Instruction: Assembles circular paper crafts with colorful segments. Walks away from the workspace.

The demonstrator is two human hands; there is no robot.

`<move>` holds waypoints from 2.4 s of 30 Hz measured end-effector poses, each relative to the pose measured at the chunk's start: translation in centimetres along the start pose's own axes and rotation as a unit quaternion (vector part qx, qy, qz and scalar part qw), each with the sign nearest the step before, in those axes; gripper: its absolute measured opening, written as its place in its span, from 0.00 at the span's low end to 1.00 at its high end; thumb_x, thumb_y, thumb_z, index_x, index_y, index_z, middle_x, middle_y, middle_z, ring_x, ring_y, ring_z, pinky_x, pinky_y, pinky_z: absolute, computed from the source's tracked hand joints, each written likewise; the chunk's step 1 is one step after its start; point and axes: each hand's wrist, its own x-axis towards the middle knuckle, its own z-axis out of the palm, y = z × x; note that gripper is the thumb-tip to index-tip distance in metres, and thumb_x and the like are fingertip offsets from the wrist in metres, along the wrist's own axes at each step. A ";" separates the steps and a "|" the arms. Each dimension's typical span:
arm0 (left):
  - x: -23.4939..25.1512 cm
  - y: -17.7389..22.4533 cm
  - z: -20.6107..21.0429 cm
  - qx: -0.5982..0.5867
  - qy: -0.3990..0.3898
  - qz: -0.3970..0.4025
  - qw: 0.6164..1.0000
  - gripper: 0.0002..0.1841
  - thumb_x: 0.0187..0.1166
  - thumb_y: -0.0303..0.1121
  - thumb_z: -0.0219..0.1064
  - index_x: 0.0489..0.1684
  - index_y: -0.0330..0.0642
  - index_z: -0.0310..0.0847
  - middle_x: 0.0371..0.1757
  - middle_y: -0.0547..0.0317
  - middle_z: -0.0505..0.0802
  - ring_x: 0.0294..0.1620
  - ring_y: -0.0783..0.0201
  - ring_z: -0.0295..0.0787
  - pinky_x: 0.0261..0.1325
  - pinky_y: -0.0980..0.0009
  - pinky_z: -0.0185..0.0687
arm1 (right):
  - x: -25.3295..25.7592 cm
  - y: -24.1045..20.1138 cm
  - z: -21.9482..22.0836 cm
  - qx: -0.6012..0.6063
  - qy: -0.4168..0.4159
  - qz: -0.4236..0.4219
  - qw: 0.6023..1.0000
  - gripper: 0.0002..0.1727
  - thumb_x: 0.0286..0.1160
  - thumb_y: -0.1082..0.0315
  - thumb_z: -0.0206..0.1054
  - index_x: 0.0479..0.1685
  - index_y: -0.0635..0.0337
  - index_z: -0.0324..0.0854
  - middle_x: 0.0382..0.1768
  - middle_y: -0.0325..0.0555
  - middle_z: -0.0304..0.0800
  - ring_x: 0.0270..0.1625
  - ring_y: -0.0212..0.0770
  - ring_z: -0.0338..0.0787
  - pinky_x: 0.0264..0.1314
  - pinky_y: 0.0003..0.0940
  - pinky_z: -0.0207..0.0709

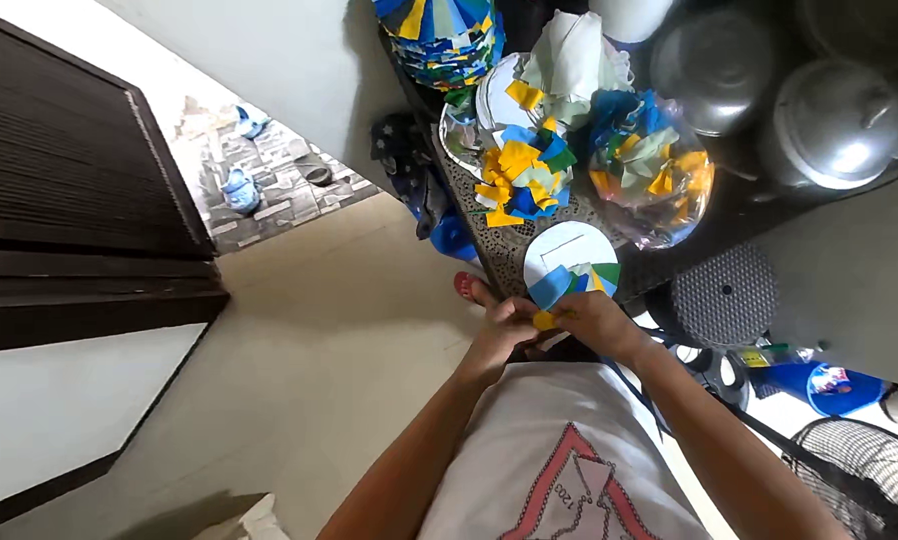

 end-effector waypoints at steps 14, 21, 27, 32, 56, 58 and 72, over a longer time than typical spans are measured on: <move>0.7 0.1 -0.6 0.195 0.032 0.011 0.980 0.08 0.78 0.27 0.70 0.47 0.31 0.85 0.38 0.56 0.90 0.37 0.70 0.88 0.47 0.72 0.86 | 1.0 -1.0 -0.8 -0.045 -0.038 0.026 0.998 0.15 0.88 0.71 0.59 0.59 0.70 0.86 0.56 0.64 0.91 0.62 0.58 0.89 0.70 0.55 0.76; 2.6 1.9 0.2 0.392 0.122 0.016 0.912 0.12 0.84 0.35 0.66 0.52 0.36 0.89 0.49 0.47 0.94 0.52 0.56 0.91 0.62 0.55 0.83 | 4.0 -0.2 -0.5 -0.071 0.034 0.068 0.995 0.12 0.87 0.71 0.60 0.56 0.65 0.88 0.52 0.62 0.92 0.59 0.61 0.91 0.64 0.62 0.80; 3.6 2.8 0.8 0.458 0.149 0.043 0.875 0.10 0.83 0.31 0.67 0.47 0.34 0.91 0.55 0.41 0.91 0.62 0.43 0.86 0.68 0.47 0.79 | 5.3 -0.5 -1.3 -0.081 0.057 0.087 0.991 0.10 0.85 0.71 0.63 0.54 0.64 0.87 0.49 0.61 0.93 0.55 0.62 0.92 0.59 0.63 0.82; 3.9 2.6 0.9 0.470 0.158 0.055 0.867 0.09 0.81 0.31 0.68 0.44 0.34 0.91 0.55 0.40 0.90 0.60 0.43 0.86 0.64 0.46 0.81 | 5.8 -0.7 -1.4 -0.108 0.067 0.085 0.988 0.09 0.84 0.72 0.63 0.52 0.64 0.88 0.48 0.61 0.93 0.54 0.63 0.92 0.56 0.64 0.83; 3.1 -0.6 -1.8 0.418 0.151 0.187 0.876 0.13 0.75 0.24 0.64 0.53 0.27 0.83 0.53 0.37 0.90 0.49 0.50 0.92 0.54 0.55 0.90 | 7.2 -1.4 -1.9 -0.185 0.020 0.112 0.976 0.11 0.85 0.73 0.60 0.57 0.64 0.84 0.53 0.64 0.91 0.60 0.66 0.90 0.60 0.65 0.81; 2.9 -1.3 -1.8 0.423 0.154 0.214 0.867 0.11 0.76 0.24 0.62 0.51 0.28 0.85 0.52 0.39 0.91 0.47 0.51 0.92 0.51 0.57 0.90 | 7.2 -1.4 -1.9 -0.188 0.020 0.113 0.975 0.11 0.85 0.73 0.60 0.57 0.64 0.84 0.52 0.64 0.91 0.60 0.66 0.91 0.59 0.64 0.82; 2.5 -2.6 -1.4 0.582 0.096 0.337 0.734 0.20 0.73 0.17 0.60 0.60 0.38 0.91 0.66 0.47 0.93 0.48 0.44 0.97 0.41 0.51 0.92 | 7.0 -1.6 -2.1 -0.215 0.050 0.116 0.968 0.12 0.85 0.72 0.62 0.62 0.64 0.82 0.54 0.64 0.91 0.59 0.66 0.91 0.56 0.63 0.82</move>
